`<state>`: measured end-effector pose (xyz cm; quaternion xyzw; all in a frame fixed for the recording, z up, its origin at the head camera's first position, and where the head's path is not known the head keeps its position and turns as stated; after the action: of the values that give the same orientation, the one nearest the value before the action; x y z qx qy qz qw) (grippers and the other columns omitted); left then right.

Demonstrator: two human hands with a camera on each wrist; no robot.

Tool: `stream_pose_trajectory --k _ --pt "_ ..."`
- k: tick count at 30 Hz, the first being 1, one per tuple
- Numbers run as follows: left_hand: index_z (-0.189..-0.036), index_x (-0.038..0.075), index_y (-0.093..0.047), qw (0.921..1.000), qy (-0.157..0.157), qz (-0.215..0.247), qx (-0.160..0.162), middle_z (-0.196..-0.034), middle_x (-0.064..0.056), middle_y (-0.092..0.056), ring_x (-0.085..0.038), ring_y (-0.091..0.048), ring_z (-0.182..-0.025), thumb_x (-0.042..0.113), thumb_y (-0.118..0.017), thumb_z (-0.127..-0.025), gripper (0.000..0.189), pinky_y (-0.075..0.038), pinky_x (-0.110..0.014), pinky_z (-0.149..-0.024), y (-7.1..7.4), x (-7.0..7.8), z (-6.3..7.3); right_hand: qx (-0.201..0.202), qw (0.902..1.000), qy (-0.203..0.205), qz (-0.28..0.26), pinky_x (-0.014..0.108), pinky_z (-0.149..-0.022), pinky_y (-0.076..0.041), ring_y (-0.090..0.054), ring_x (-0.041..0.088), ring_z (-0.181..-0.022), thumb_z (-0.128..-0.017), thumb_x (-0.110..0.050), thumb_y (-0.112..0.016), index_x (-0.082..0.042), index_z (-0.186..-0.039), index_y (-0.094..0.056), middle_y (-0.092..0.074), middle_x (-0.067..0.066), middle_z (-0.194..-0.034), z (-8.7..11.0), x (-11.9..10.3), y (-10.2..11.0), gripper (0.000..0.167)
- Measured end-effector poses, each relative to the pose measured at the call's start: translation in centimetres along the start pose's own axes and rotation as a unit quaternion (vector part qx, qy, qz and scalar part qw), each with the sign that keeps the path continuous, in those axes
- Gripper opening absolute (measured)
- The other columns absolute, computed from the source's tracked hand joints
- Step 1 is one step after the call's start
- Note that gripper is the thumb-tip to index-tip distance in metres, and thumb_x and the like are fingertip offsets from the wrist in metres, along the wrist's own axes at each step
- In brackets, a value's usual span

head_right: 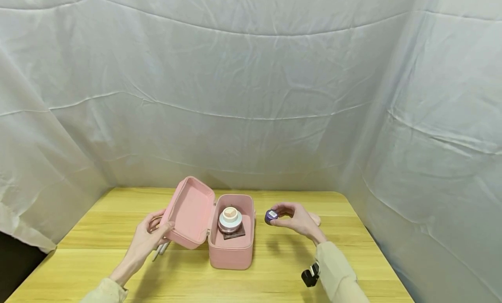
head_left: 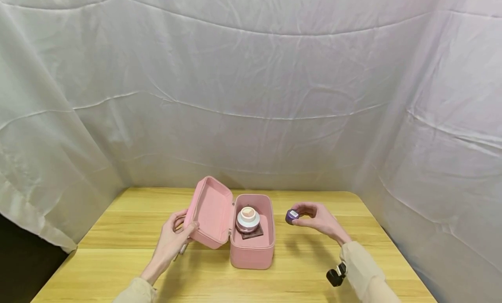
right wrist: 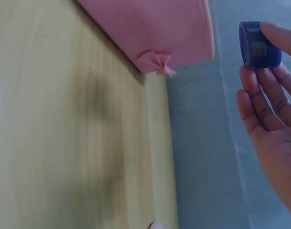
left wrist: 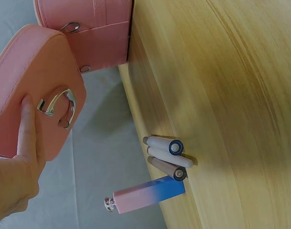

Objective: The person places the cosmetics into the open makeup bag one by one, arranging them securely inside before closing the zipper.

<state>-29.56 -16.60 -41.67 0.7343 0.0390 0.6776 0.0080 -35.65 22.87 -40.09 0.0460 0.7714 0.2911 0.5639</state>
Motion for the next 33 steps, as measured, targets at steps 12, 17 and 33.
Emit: stream_pose_trajectory --k 12,17,33 --pt "-0.147 -0.002 -0.038 1.0 -0.002 -0.007 0.001 -0.142 -0.03 -0.05 0.003 -0.066 -0.093 0.011 -0.064 -0.097 0.058 -0.062 -0.023 -0.077 0.0 0.1 0.0 -0.036 0.9992 0.012 0.013 0.018 -0.09 -0.055 -0.068 0.015 -0.101 -0.086 -0.016 -0.079 0.0 -0.121 -0.066 -0.072 0.02 -0.113 -2.0 -2.6 -1.6 0.041" --pt "-0.146 -0.002 -0.039 0.9999 -0.005 -0.008 0.005 -0.142 -0.03 -0.051 -0.003 -0.067 -0.097 0.01 -0.064 -0.096 0.057 -0.062 -0.024 -0.078 0.1 0.2 0.0 -0.046 0.9982 0.034 0.021 0.02 -0.09 -0.056 -0.069 0.014 -0.101 -0.085 -0.013 -0.079 0.005 -0.121 -0.066 -0.072 0.023 -0.112 -2.7 -3.4 -2.6 0.042" --pt "-0.147 -0.002 -0.037 1.0 -0.001 -0.003 0.002 -0.143 -0.031 -0.05 0.005 -0.065 -0.09 0.01 -0.064 -0.097 0.058 -0.062 -0.023 -0.078 0.1 -0.1 0.0 -0.078 0.9918 0.063 0.08 0.034 -0.097 -0.055 -0.069 0.013 -0.097 -0.081 -0.017 -0.084 -0.005 -0.11 -0.072 -0.076 0.011 -0.104 -4.6 -5.0 -6.3 0.034"
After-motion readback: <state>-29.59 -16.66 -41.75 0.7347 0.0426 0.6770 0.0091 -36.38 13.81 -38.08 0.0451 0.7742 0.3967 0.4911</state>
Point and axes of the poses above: each hand's wrist, its own z-axis away from the middle knuckle, its own y-axis out of the back of the hand, x = y × z, the point moved 9 cm from there along -z, towards the middle knuckle
